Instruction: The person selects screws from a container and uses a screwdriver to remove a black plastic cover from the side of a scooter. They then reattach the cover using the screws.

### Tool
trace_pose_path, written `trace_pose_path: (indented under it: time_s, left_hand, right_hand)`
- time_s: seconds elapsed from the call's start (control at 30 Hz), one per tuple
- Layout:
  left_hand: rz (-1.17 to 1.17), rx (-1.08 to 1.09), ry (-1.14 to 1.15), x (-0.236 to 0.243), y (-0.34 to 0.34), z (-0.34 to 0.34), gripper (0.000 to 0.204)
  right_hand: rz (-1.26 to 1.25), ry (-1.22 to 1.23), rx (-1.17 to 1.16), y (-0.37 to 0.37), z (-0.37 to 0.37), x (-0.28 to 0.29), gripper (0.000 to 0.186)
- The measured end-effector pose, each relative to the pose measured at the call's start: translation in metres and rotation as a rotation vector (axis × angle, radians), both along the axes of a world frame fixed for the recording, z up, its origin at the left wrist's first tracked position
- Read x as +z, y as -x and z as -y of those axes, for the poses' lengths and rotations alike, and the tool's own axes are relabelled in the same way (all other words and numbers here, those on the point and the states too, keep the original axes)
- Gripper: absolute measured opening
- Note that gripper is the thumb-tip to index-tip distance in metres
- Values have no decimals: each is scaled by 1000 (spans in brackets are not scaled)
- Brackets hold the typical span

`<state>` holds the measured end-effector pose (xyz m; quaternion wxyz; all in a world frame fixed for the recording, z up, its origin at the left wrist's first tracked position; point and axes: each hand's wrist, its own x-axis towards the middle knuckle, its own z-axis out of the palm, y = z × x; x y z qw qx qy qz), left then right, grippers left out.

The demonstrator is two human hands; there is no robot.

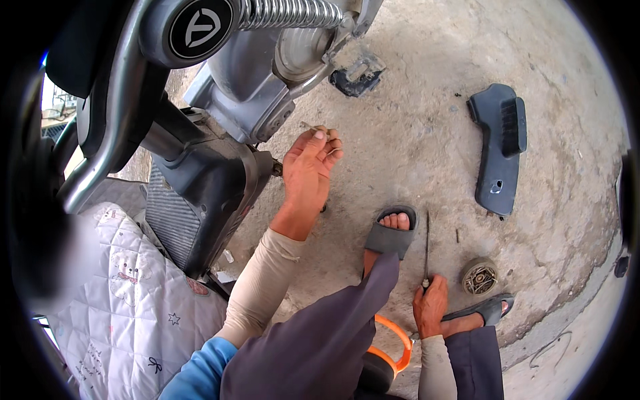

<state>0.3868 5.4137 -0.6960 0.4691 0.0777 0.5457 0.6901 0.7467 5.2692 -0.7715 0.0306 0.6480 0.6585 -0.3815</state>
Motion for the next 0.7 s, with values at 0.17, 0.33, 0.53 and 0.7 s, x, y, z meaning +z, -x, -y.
trace_pose_path:
  time_s: [0.17,0.33,0.53,0.7]
  left_hand:
    - [10,68,24,-2,24,10,16]
    - [-17,18,56,2,25,13,19]
    - [-62,1,59,9,30,15,20]
    - [-47,-4,49,12,36,7,19]
  right_hand:
    - [-111,-58,-33,2,-3,6,31]
    - [-285,-90,-98,17,-11,13,32]
    - [-752,343,-565,30,-20,23,37]
    - [-971,414,-676,49,-50,66,47]
